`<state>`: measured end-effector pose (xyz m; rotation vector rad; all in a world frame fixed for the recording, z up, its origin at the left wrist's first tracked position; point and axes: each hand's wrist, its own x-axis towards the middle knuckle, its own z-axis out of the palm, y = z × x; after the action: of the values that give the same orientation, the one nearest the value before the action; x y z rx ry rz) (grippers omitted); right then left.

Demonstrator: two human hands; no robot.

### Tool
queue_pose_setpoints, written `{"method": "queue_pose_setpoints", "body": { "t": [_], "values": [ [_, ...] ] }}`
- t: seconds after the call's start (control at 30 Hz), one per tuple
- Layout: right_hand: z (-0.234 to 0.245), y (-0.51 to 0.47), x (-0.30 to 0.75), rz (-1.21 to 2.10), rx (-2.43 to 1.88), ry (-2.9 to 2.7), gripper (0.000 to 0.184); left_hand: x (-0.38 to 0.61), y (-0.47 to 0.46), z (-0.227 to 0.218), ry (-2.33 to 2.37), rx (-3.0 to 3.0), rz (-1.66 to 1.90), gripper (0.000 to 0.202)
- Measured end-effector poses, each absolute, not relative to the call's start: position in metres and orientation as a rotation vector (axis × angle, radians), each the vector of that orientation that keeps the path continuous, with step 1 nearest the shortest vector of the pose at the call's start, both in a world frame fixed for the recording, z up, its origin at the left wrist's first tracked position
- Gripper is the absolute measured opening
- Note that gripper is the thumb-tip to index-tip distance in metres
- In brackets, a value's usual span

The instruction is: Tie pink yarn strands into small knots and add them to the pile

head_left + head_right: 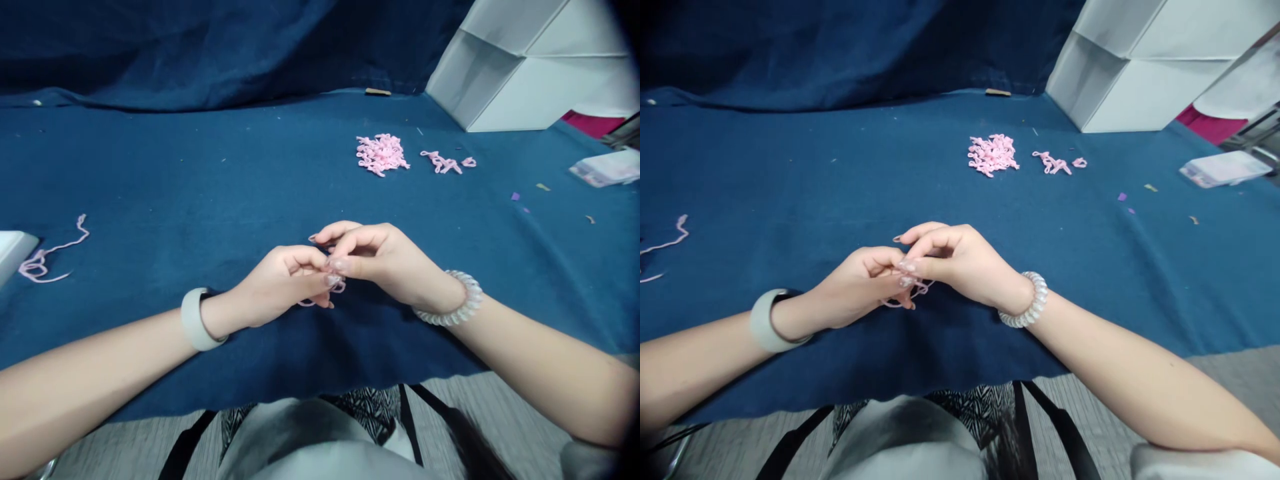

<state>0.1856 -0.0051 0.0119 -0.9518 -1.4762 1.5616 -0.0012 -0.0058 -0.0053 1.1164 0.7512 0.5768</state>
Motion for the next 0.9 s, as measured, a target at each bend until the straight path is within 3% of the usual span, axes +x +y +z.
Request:
{"method": "queue_pose_setpoints", "body": {
  "t": [0.23, 0.67, 0.9],
  "values": [
    [0.004, -0.003, 0.185, 1.665, -0.868, -1.272, 0.008, 0.002, -0.005, -0.006, 0.771, 1.012, 0.884, 0.014],
    [0.004, -0.005, 0.183, 1.685, -0.891, -1.299, 0.013, -0.001, 0.0, -0.005, 0.685, 1.197, 0.642, 0.017],
    [0.003, -0.006, 0.18, 1.764, -0.808, -1.3, 0.015, 0.004, -0.008, 0.003, 0.701, 1.373, 0.712, 0.009]
  ]
}}
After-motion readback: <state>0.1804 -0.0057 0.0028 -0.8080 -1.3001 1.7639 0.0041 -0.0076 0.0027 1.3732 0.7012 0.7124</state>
